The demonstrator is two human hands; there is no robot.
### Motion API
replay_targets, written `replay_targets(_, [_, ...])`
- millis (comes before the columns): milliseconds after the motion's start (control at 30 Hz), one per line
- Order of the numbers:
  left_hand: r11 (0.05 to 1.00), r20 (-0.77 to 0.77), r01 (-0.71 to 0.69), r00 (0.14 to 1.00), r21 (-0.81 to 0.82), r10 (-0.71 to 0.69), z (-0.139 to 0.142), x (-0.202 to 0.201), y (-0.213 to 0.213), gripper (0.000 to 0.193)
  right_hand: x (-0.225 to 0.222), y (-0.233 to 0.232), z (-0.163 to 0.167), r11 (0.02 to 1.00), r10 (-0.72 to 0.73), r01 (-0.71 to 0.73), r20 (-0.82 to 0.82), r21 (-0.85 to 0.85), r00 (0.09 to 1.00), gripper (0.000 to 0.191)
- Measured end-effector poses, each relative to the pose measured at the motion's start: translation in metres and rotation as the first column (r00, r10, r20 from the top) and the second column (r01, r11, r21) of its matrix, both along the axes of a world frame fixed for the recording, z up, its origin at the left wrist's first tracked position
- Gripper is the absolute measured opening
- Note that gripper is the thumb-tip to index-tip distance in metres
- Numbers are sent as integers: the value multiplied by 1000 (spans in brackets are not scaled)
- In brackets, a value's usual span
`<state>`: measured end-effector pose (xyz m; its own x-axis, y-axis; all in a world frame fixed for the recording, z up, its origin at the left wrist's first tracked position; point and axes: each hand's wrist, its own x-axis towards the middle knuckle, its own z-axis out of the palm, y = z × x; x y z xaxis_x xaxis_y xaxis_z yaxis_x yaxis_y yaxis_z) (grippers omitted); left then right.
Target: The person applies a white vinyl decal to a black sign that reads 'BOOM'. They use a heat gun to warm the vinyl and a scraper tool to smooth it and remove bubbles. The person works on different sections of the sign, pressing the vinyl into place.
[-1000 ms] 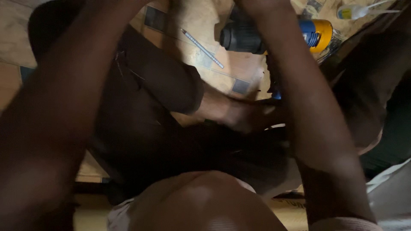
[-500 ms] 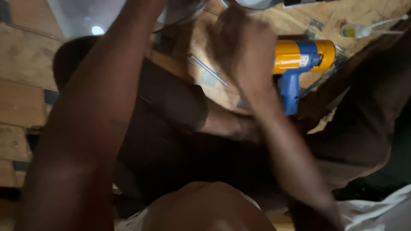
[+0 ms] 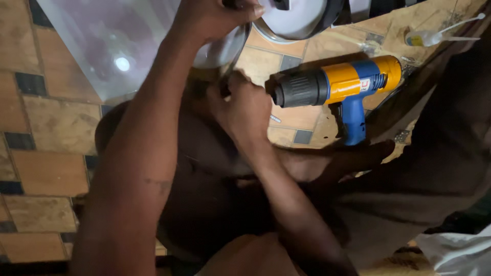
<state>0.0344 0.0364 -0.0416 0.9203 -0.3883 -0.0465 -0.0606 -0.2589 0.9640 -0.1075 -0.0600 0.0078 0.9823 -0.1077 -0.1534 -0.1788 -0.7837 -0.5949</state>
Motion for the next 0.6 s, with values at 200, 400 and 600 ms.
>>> replay_targets(200, [999, -9, 10, 1000, 42, -10, -4, 2, 0, 22, -8, -23, 5, 981, 135, -138, -32, -135, 990, 18])
replay_targets(400, [999, -33, -22, 999, -39, 20, -3, 5, -3, 19, 24, -39, 20, 990, 84, -79, 36, -114, 996, 20])
replay_targets(600, [992, -8, 33, 999, -122, -34, -1, 11, -2, 15, 51, -50, 11, 991, 58, -42, 129, -127, 990, 10])
